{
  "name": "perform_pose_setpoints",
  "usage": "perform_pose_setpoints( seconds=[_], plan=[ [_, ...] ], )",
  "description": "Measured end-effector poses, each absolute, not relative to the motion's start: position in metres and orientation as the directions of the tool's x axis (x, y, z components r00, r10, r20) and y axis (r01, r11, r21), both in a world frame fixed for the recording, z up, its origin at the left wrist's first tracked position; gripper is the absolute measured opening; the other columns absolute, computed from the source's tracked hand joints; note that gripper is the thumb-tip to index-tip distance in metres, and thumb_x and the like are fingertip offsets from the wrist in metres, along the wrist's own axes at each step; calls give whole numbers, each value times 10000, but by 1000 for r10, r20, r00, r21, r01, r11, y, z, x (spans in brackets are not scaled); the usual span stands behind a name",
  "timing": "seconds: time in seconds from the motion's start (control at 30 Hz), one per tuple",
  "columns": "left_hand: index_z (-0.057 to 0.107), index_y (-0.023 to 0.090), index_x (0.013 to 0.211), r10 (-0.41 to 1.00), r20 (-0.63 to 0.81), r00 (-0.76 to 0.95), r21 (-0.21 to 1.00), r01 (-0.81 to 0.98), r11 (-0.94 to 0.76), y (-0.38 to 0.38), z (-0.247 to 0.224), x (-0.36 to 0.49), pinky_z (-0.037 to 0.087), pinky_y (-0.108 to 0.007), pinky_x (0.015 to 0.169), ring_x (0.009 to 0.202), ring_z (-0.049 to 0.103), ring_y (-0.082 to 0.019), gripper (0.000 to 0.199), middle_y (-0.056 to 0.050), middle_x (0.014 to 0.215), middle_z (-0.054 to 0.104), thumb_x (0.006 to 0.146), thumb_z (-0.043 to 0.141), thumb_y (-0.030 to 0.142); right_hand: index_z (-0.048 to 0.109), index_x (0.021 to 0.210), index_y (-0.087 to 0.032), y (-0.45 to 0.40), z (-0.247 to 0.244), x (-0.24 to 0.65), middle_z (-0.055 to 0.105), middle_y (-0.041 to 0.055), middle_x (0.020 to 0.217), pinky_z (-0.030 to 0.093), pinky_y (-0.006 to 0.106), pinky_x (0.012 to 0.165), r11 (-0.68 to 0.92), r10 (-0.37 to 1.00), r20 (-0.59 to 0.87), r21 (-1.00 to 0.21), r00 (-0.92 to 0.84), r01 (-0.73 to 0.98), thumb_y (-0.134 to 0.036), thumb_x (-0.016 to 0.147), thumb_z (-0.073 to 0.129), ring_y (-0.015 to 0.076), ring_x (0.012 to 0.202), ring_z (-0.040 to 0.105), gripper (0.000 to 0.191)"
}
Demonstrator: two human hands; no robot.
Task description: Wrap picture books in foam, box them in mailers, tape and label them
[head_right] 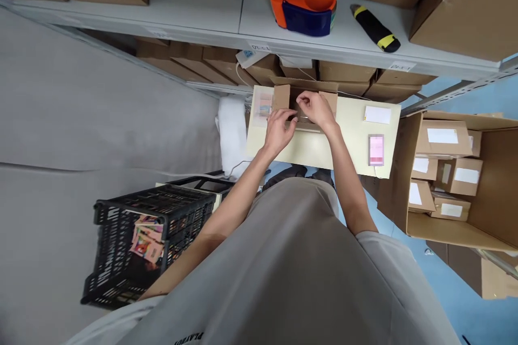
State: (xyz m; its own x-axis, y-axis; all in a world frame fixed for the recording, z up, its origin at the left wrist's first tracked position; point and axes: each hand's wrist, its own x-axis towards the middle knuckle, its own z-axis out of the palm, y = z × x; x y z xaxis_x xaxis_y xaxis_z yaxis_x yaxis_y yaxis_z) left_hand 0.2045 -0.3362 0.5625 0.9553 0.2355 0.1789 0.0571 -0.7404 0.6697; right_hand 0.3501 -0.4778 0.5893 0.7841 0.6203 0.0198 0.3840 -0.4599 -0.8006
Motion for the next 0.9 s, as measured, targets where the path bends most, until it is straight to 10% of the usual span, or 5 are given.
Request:
perform_pose_setpoints(
  seconds=[0.43, 0.73, 0.9],
  plan=[
    [788, 258, 1303, 291, 180, 940, 712, 80, -698, -351, 555, 194, 396, -562, 1312, 1352, 669, -344, 352, -122, 1367, 782, 1160, 512, 424, 781, 1236, -287, -547, 716, 262, 783, 32, 1055, 605, 432, 1035, -238, 638, 453, -653, 623, 719, -271, 1168, 322, 252, 1077, 770, 464],
    [788, 240, 1293, 401, 192, 896, 731, 142, -667, -355, 552, 192, 274, -586, 1413, 1389, 661, -342, 344, -122, 1366, 770, 1155, 546, 443, 796, 1125, -222, -553, 577, 316, 812, 135, 1159, 606, 476, 1007, -495, 613, 193, -662, 766, 563, -429, 1172, 472, 328, 1091, 751, 386],
    [751, 209, 1365, 617, 208, 759, 811, 219, -543, -303, 523, 188, 419, -509, 1348, 1468, 631, -334, 380, -149, 1458, 731, 1153, 568, 465, 800, 1178, -214, -553, 571, 302, 799, 159, 1207, 583, 516, 1061, -545, 582, 174, -641, 794, 540, -477, 1184, 460, 352, 1150, 731, 430]
  ],
)
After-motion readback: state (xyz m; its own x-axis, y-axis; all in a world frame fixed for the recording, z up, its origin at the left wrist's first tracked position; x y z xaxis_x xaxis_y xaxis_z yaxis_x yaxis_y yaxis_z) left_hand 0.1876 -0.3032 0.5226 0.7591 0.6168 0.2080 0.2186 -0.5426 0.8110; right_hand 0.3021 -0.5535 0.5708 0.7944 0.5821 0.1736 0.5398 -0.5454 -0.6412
